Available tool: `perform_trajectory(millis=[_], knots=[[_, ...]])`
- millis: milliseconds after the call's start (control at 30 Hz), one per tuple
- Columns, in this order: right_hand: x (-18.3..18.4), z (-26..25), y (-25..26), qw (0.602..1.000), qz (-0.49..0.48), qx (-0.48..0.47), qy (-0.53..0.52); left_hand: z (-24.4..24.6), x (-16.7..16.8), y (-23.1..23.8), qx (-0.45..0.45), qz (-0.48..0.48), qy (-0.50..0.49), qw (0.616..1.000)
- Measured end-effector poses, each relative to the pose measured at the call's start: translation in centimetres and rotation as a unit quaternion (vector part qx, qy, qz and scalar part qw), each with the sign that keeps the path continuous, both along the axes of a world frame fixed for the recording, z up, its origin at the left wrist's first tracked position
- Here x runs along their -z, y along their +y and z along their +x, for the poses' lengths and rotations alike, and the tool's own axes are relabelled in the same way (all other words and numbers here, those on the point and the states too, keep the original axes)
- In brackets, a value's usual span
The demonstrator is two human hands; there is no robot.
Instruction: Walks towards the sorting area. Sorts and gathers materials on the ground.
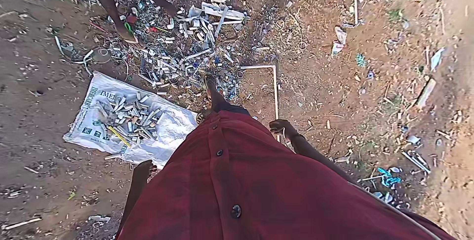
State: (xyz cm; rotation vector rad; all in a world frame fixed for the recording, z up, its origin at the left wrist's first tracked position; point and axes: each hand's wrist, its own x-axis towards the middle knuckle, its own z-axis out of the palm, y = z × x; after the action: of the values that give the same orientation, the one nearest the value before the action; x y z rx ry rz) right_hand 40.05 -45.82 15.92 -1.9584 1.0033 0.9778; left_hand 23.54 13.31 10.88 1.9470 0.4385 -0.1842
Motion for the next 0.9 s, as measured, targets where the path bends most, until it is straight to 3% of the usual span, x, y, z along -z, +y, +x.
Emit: perform_trajectory(millis=[33,100,200,333,367,433,467,500,533,567,600,633,667,733,767,800,833,900], knots=[[-0.1,-0.6,0.0,0.999,-0.008,-0.013,0.029,-0.6,2.8,2.3,-0.021,-0.054,0.133,0.989],[0.0,-1.3,-0.2,0.998,-0.020,-0.024,0.062,1.5,4.0,3.1,-0.140,-0.077,0.345,0.925],[0.0,-0.8,-0.5,0.998,-0.021,-0.033,0.043,2.7,2.7,2.2,-0.195,-0.070,0.376,0.903],[-1.3,2.2,0.9,1.000,-0.005,-0.003,-0.012,-2.5,5.5,3.3,-0.179,-0.076,0.356,0.914],[-1.6,3.1,1.5,1.000,-0.005,0.000,-0.016,-2.9,4.5,2.7,-0.173,-0.056,0.367,0.912],[-2.0,4.2,2.3,0.999,0.001,-0.012,-0.035,-1.1,-2.5,0.7,-0.097,-0.049,0.409,0.906],[-2.0,4.6,2.4,0.999,0.006,-0.025,-0.045,-0.6,-6.0,-0.4,-0.008,-0.024,0.371,0.928],[-2.0,5.0,2.5,0.998,0.010,-0.038,-0.051,-1.4,-7.8,-1.8,0.038,0.047,0.230,0.971],[-2.1,5.2,2.5,0.997,0.013,-0.052,-0.054,1.2,-11.9,-3.2,0.087,0.061,0.299,0.948],[-2.3,5.3,2.3,0.996,0.018,-0.063,-0.057,5.1,-16.0,-4.9,0.098,0.059,0.428,0.896],[-2.6,5.2,2.2,0.995,0.022,-0.072,-0.062,7.6,-18.2,-6.2,0.071,0.054,0.505,0.858],[-2.9,5.0,2.1,0.995,0.018,-0.079,-0.065,8.0,-18.5,-6.6,0.034,0.048,0.530,0.846],[-3.3,4.6,2.0,0.994,0.012,-0.082,-0.065,6.8,-16.9,-6.1,-0.014,0.043,0.518,0.854],[-3.9,3.8,1.7,0.996,-0.007,-0.074,-0.055,1.6,-8.6,-2.0,-0.028,-0.011,0.466,0.884],[-4.3,3.4,1.4,0.997,-0.017,-0.068,-0.041,-4.5,-0.2,-0.5,-0.088,0.024,0.233,0.968],[-4.6,2.9,1.1,0.998,-0.022,-0.059,-0.028,-5.4,4.1,1.2,-0.126,-0.045,0.283,0.950],[-4.8,2.5,0.5,0.998,-0.028,-0.055,-0.013,-4.5,6.3,2.0,-0.166,-0.086,0.362,0.913],[-5.1,1.5,-0.9,0.997,-0.045,-0.058,0.023,-2.0,7.6,1.7,-0.214,-0.111,0.413,0.878]])
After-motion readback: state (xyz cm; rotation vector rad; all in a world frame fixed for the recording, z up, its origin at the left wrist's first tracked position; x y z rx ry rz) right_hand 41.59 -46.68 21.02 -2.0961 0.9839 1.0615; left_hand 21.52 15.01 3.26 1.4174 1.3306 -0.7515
